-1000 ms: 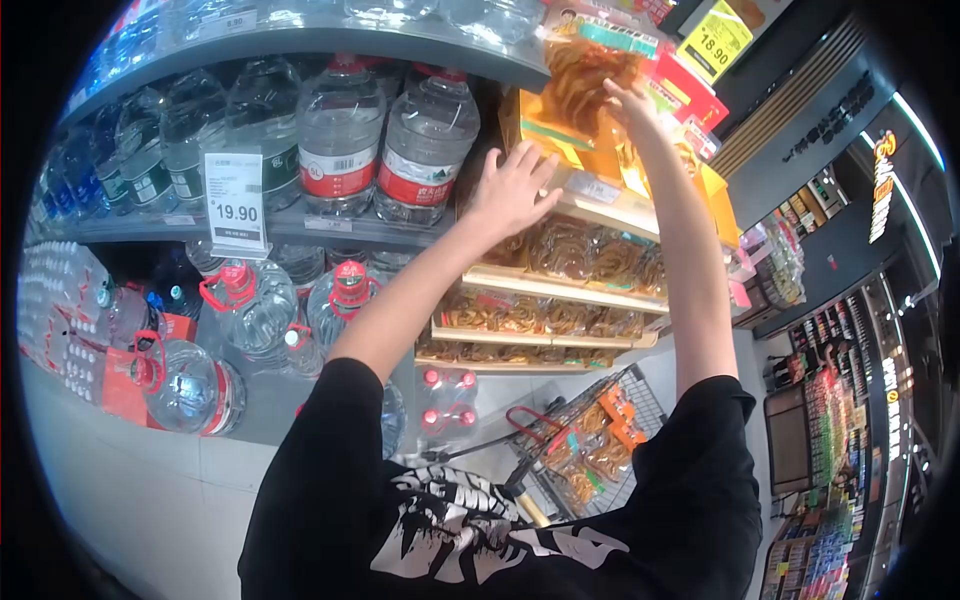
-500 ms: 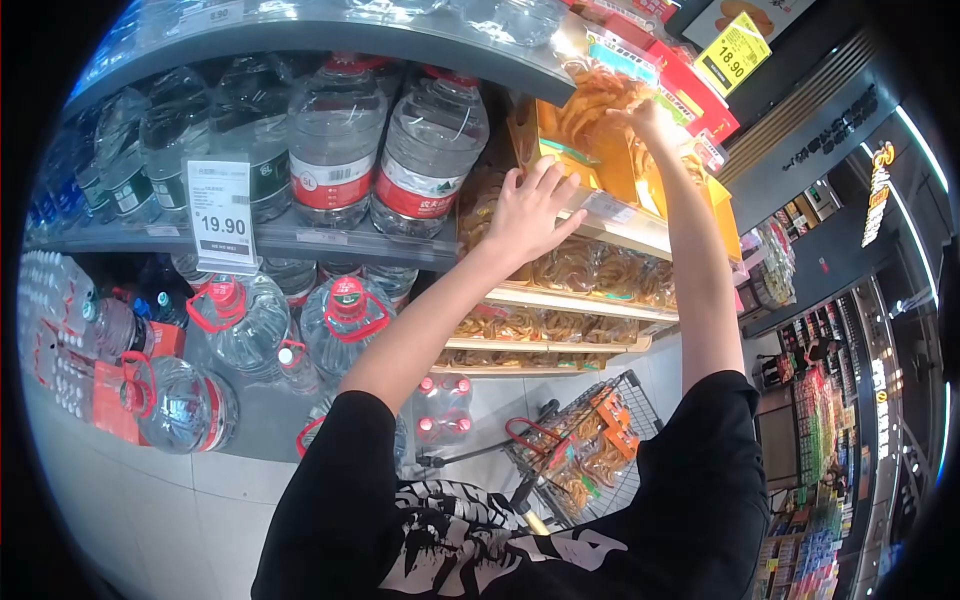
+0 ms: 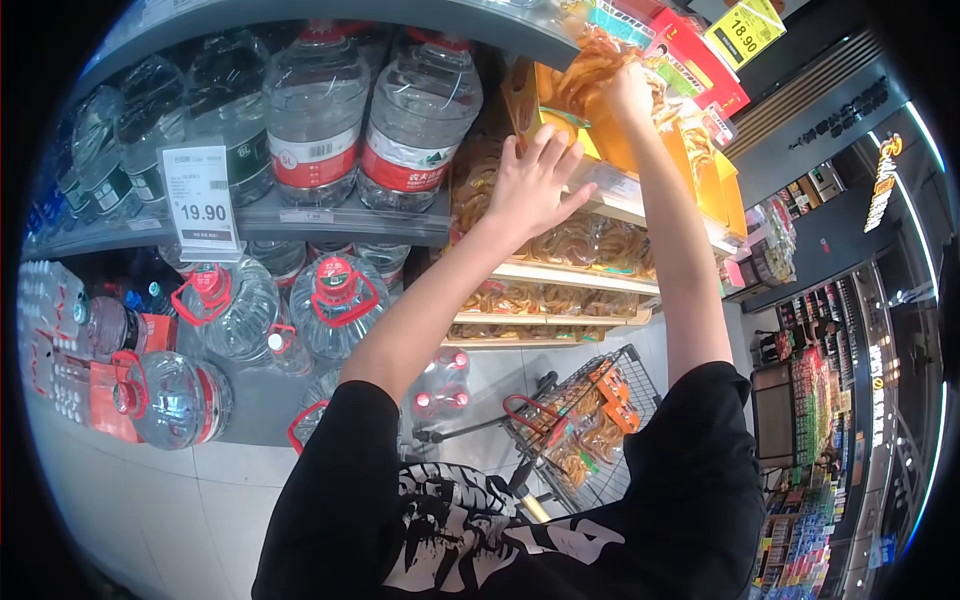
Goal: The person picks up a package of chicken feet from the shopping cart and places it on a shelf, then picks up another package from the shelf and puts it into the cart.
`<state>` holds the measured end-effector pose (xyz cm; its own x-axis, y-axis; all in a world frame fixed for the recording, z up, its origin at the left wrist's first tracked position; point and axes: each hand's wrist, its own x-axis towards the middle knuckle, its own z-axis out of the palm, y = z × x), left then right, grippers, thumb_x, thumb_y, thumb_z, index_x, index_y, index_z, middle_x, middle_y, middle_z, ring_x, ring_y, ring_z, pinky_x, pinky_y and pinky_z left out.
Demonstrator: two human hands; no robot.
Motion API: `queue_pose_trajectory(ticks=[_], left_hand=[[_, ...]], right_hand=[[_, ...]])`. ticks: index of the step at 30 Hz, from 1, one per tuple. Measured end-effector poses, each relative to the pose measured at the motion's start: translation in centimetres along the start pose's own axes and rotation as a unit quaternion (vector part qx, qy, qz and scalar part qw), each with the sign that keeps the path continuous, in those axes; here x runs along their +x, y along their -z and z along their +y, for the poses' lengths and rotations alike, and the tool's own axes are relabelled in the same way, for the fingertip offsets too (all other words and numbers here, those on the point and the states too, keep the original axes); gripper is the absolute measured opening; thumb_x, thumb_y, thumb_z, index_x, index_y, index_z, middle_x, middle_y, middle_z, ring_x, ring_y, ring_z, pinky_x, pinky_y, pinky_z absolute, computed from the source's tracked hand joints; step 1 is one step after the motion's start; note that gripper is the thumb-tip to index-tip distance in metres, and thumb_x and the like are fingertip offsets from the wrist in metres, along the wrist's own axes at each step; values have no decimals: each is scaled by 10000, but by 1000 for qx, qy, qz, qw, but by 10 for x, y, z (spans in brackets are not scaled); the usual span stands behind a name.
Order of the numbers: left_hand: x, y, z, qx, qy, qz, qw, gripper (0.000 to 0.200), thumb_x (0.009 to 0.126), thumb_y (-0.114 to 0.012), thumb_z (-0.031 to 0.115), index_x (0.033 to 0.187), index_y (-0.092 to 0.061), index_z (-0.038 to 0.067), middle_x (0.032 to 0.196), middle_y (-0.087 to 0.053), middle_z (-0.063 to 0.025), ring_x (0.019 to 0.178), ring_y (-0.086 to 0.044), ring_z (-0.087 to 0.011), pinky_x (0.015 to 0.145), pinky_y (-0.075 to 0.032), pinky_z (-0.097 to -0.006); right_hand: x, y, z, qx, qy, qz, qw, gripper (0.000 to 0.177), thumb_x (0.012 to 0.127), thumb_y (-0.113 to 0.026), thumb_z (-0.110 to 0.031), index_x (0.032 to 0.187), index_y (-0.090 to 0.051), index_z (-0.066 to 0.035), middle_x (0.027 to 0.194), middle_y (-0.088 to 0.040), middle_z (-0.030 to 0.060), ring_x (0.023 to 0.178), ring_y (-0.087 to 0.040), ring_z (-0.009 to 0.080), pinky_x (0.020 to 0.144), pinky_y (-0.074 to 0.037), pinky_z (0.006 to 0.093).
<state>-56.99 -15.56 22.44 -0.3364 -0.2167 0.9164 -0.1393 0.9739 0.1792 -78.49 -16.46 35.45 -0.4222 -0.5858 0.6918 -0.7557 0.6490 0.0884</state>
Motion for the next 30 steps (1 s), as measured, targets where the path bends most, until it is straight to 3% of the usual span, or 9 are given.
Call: queue_pose_trajectory(ticks=[3, 5, 9, 15, 17, 21, 23, 26, 30], left_hand=[[-1, 2, -3, -4, -3, -5, 1000, 485, 846, -473, 477, 1132, -467, 84, 1161, -410, -88, 1178, -302, -242, 870, -308, -467], [0, 1, -5, -9, -3, -6, 1000, 484, 848, -468, 479, 1131, -469, 87, 1164, -411, -86, 1180, -301, -240, 870, -307, -464], [0, 1, -4, -3, -5, -18, 1000, 487, 852, -460, 483, 1139, -466, 90, 1171, -414, -84, 1191, -296, -233, 877, -305, -464], [0, 4, -1, -1, -7, -22, 1000, 497, 858, -459, 472, 1171, -446, 87, 1202, -408, -86, 1211, -290, -231, 879, -309, -463], [0, 3, -3, 1, -6, -28, 1000, 495, 860, -457, 467, 1177, -445, 86, 1202, -408, -88, 1209, -292, -230, 874, -318, -450], [1, 1, -6, 1, -11, 0, 1000, 451, 840, -487, 444, 1141, -484, 108, 1157, -424, -66, 1178, -315, -201, 834, -349, -433], [2, 4, -6, 1, -10, -16, 1000, 454, 850, -480, 438, 1161, -466, 108, 1175, -423, -71, 1187, -318, -208, 855, -342, -422], [3, 5, -5, 10, -4, -35, 999, 441, 867, -468, 430, 1176, -451, 116, 1180, -432, -83, 1195, -324, -228, 884, -335, -413], [1, 1, -7, 22, -25, -15, 999, 409, 869, -468, 406, 1154, -465, 113, 1132, -462, -90, 1148, -372, -251, 852, -382, -433]], right_hand=[[0, 7, 2, -22, -29, -98, 995, 620, 716, -716, -334, 1117, -445, 54, 1125, -516, 233, 974, -572, 352, 789, -493, 394], [-12, -6, 16, 15, 52, 55, 997, 625, 707, -707, -356, 1089, -473, 80, 1127, -499, 272, 1097, -481, 354, 890, -415, 400], [-50, 33, -6, 88, 23, 67, 994, 470, 746, -676, -314, 1083, -538, -16, 1107, -495, 211, 1025, -504, 343, 858, -425, 408], [-52, 16, -19, 205, 212, -338, 894, 511, 792, -635, -347, 1268, -469, -264, 1201, -402, 177, 967, -557, 334, 823, -476, 370], [-47, 6, -30, 179, 158, -391, 889, 601, 816, -589, -191, 1366, -352, -245, 1234, -339, 161, 1164, -421, 323, 954, -391, 387], [-46, 4, -39, 142, 120, -430, 883, 612, 847, -535, -288, 1400, -276, -262, 1249, -321, 156, 1191, -399, 351, 989, -356, 384], [-44, -12, -22, 153, 111, -399, 897, 560, 851, -545, -394, 1364, -333, -317, 1331, -295, 173, 1086, -494, 320, 861, -467, 365], [-65, 12, 2, 156, 266, -128, 943, 428, 853, -561, -300, 1260, -484, -192, 1237, -478, 161, 1076, -504, 330, 876, -446, 396], [-147, 103, 41, 194, 160, 94, 963, 205, 819, -584, -69, 1022, -614, -61, 945, -635, 100, 866, -609, 239, 743, -470, 300]])
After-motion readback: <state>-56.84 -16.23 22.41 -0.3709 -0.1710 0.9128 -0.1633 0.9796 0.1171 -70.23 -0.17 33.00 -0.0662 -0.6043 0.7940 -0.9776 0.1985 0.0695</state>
